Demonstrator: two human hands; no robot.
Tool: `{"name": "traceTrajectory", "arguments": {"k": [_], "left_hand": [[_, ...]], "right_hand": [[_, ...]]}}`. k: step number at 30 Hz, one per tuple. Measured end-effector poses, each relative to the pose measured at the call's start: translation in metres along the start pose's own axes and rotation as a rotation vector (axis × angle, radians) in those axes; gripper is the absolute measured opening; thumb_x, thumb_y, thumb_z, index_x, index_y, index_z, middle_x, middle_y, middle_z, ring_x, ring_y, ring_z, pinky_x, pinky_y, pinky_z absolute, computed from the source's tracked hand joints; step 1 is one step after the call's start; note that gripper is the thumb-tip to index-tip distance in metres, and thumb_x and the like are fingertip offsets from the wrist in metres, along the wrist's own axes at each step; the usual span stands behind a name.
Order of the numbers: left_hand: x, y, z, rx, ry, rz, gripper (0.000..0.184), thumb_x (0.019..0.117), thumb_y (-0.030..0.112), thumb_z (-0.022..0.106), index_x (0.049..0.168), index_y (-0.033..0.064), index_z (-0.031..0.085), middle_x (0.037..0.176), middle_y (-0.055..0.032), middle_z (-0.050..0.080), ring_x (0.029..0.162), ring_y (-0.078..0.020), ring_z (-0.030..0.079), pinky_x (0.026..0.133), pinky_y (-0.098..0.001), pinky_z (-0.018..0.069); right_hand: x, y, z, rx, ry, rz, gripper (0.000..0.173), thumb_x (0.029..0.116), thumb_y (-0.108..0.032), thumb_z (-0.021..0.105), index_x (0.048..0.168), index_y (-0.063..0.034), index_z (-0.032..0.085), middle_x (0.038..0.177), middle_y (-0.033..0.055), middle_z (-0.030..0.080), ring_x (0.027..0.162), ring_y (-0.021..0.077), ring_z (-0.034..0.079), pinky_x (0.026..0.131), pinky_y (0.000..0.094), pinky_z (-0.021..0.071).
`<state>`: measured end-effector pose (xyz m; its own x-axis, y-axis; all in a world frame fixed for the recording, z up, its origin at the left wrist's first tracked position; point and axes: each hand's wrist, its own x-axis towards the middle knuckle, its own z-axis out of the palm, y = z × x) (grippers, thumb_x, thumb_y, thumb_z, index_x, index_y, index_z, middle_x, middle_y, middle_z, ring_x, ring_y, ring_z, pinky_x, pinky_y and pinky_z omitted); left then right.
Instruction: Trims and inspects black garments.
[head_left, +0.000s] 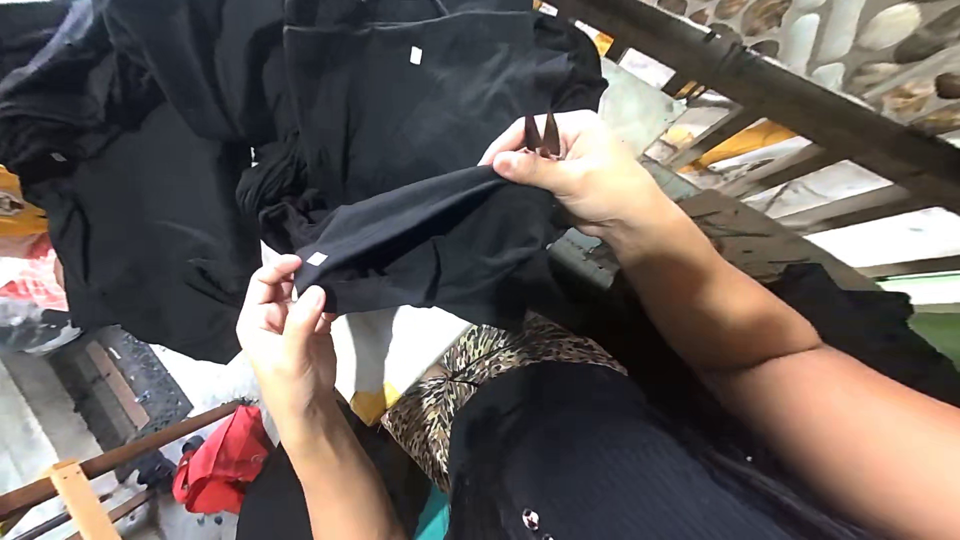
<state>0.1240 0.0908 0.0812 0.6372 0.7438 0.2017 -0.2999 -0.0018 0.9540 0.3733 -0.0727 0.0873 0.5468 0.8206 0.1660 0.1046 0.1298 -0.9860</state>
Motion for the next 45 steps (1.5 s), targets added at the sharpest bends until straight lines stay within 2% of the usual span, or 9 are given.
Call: {"name": "traceTrajectory", "arguments": {"k": [4, 11, 16, 22, 29, 34, 39, 41, 45], "left_hand": [[-0.002, 0.003, 0.003, -0.001, 0.036, -0.018, 0.025, 0.0915, 0.002, 0.062, 0.112, 0.0158, 0.065, 0.099, 0.007, 0.073, 0.082, -0.0035, 0.072, 0.072, -0.0218, 0.0617], [0.0, -0.007, 0.009, -0.055, 0.088, -0.071, 0.03, 0.1059, 0.009, 0.039, 0.102, 0.0172, 0.067, 0.092, 0.0078, 0.072, 0.082, -0.0015, 0.07, 0.073, -0.0205, 0.0602], [0.002, -0.011, 0.014, -0.177, 0.246, -0.174, 0.036, 0.1104, 0.018, 0.028, 0.094, 0.017, 0.06, 0.086, 0.0028, 0.072, 0.083, -0.0053, 0.071, 0.074, -0.0241, 0.0605], [-0.002, -0.012, 0.014, -0.239, 0.242, -0.246, 0.045, 0.1101, 0.017, 0.027, 0.093, 0.0146, 0.068, 0.086, 0.0019, 0.074, 0.082, -0.0047, 0.072, 0.074, -0.0242, 0.0609], [-0.003, -0.01, 0.015, -0.309, 0.319, -0.31, 0.048, 0.1111, 0.021, 0.025, 0.092, 0.0138, 0.068, 0.084, 0.0011, 0.074, 0.081, -0.005, 0.072, 0.07, -0.024, 0.0612], [-0.003, -0.01, 0.014, -0.498, 0.322, -0.33, 0.048, 0.1111, 0.023, 0.025, 0.093, 0.0112, 0.068, 0.087, -0.0013, 0.074, 0.084, -0.0077, 0.073, 0.073, -0.0258, 0.0612], [-0.003, -0.012, 0.016, -0.548, 0.347, -0.349, 0.048, 0.1108, 0.023, 0.025, 0.091, 0.011, 0.068, 0.085, -0.0027, 0.074, 0.082, -0.0082, 0.073, 0.072, -0.0261, 0.0616], [-0.003, -0.011, 0.016, -0.571, 0.357, -0.353, 0.049, 0.1109, 0.024, 0.025, 0.091, 0.0102, 0.068, 0.086, -0.0035, 0.074, 0.083, -0.0095, 0.073, 0.073, -0.0273, 0.0616], [0.0, -0.011, 0.018, -0.653, 0.36, -0.386, 0.048, 0.1111, 0.027, 0.026, 0.095, 0.008, 0.067, 0.089, -0.006, 0.074, 0.087, -0.0127, 0.073, 0.075, -0.0303, 0.0621]], "right_hand": [[-0.001, -0.002, -0.001, 0.224, -0.009, 0.145, 0.012, 0.1014, -0.01, 0.056, 0.102, -0.0145, 0.067, 0.072, -0.0107, 0.063, 0.047, -0.0051, 0.047, 0.041, 0.0104, 0.0398], [-0.01, 0.005, 0.0, 0.571, -0.11, 0.283, 0.02, 0.1011, -0.009, 0.048, 0.112, -0.0138, 0.064, 0.061, -0.0093, 0.054, 0.044, -0.0036, 0.044, 0.044, 0.0112, 0.0397], [-0.011, 0.007, 0.002, 0.751, -0.104, 0.364, 0.023, 0.1, -0.001, 0.044, 0.101, -0.0152, 0.062, 0.055, -0.0088, 0.05, 0.043, -0.0033, 0.044, 0.044, 0.011, 0.0401], [-0.011, 0.006, 0.005, 0.468, -0.036, 0.319, 0.02, 0.0995, -0.003, 0.046, 0.095, -0.0137, 0.062, 0.051, -0.0107, 0.044, 0.039, -0.004, 0.038, 0.038, 0.0119, 0.0353], [-0.01, 0.007, 0.002, 0.524, -0.117, 0.407, 0.021, 0.0996, -0.004, 0.044, 0.098, -0.0142, 0.063, 0.051, -0.0101, 0.044, 0.038, -0.0039, 0.038, 0.038, 0.0115, 0.035], [-0.026, 0.009, 0.024, 0.428, -0.145, 0.41, 0.012, 0.1046, -0.024, 0.049, 0.099, -0.0178, 0.058, 0.05, -0.0104, 0.044, 0.036, -0.0042, 0.036, 0.036, 0.0117, 0.0332], [-0.047, 0.009, 0.038, 0.516, -0.045, 0.481, 0.032, 0.1082, -0.03, 0.04, 0.083, -0.019, 0.058, 0.047, -0.0089, 0.042, 0.036, -0.0031, 0.037, 0.037, 0.0125, 0.0331], [-0.052, 0.008, 0.036, 0.546, -0.04, 0.471, 0.036, 0.1097, -0.032, 0.035, 0.087, -0.0186, 0.059, 0.05, -0.009, 0.044, 0.037, -0.0035, 0.036, 0.038, 0.012, 0.0329], [-0.067, 0.013, 0.03, 0.489, -0.156, 0.372, 0.025, 0.0974, -0.048, 0.063, 0.097, -0.0227, 0.063, 0.052, -0.0122, 0.046, 0.039, -0.0057, 0.038, 0.039, 0.0111, 0.034]]}}
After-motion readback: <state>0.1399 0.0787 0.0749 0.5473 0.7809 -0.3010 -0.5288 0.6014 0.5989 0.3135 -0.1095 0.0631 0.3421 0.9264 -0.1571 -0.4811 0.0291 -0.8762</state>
